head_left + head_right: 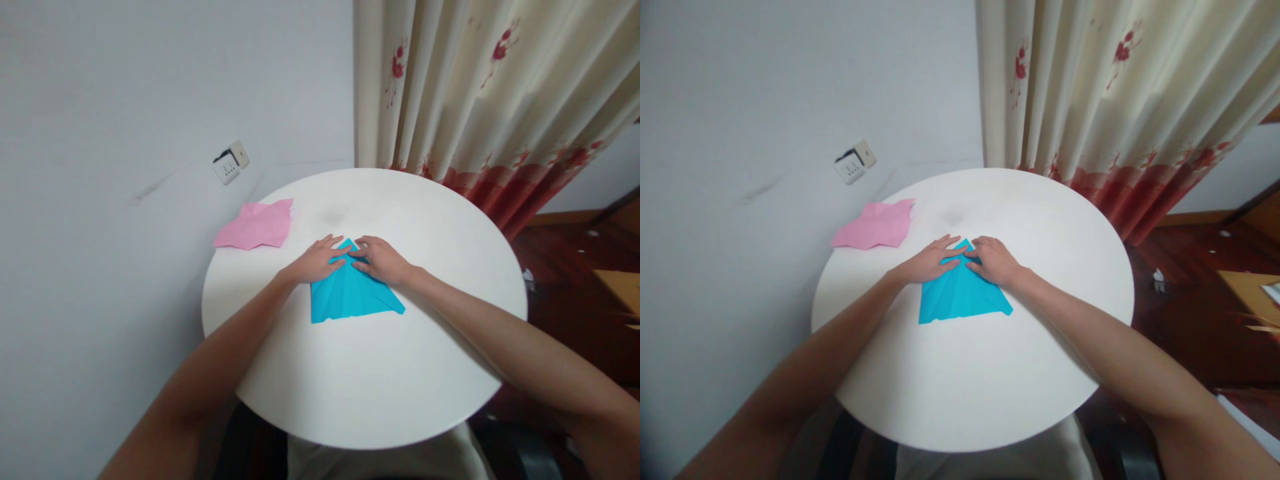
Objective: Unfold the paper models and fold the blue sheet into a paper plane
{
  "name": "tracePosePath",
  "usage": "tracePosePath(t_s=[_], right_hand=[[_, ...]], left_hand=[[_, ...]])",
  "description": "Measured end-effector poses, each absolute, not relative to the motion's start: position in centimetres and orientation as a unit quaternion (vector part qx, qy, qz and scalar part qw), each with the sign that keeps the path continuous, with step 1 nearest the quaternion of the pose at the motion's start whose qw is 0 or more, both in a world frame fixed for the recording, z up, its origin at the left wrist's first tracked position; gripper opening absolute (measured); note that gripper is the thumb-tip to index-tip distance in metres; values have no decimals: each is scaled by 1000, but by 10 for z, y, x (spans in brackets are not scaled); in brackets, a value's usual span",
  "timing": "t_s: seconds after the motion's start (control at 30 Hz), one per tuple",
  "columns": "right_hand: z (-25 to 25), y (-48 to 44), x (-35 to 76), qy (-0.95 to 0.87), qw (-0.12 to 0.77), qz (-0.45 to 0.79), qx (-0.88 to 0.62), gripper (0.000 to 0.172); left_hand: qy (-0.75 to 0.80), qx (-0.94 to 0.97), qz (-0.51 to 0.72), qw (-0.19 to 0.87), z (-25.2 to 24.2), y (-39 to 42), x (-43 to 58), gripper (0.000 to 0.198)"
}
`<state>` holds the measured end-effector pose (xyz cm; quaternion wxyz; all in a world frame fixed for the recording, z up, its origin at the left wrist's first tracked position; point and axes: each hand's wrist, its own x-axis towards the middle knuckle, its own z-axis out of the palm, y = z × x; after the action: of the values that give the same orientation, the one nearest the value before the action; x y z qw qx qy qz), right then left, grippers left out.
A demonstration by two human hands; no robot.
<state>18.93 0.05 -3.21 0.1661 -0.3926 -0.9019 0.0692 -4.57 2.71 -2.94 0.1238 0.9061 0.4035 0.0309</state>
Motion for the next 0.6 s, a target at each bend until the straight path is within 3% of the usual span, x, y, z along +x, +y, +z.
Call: tracePosePath(t_s=[0.43, 0.6], right_hand=[[-32, 1, 189, -899, 164, 68, -399, 37], [-31, 1, 190, -899, 160, 68, -403, 39]], left_hand=[[468, 874, 115, 60, -27, 24, -34, 55], [519, 820, 165, 176, -15, 25, -39, 41]])
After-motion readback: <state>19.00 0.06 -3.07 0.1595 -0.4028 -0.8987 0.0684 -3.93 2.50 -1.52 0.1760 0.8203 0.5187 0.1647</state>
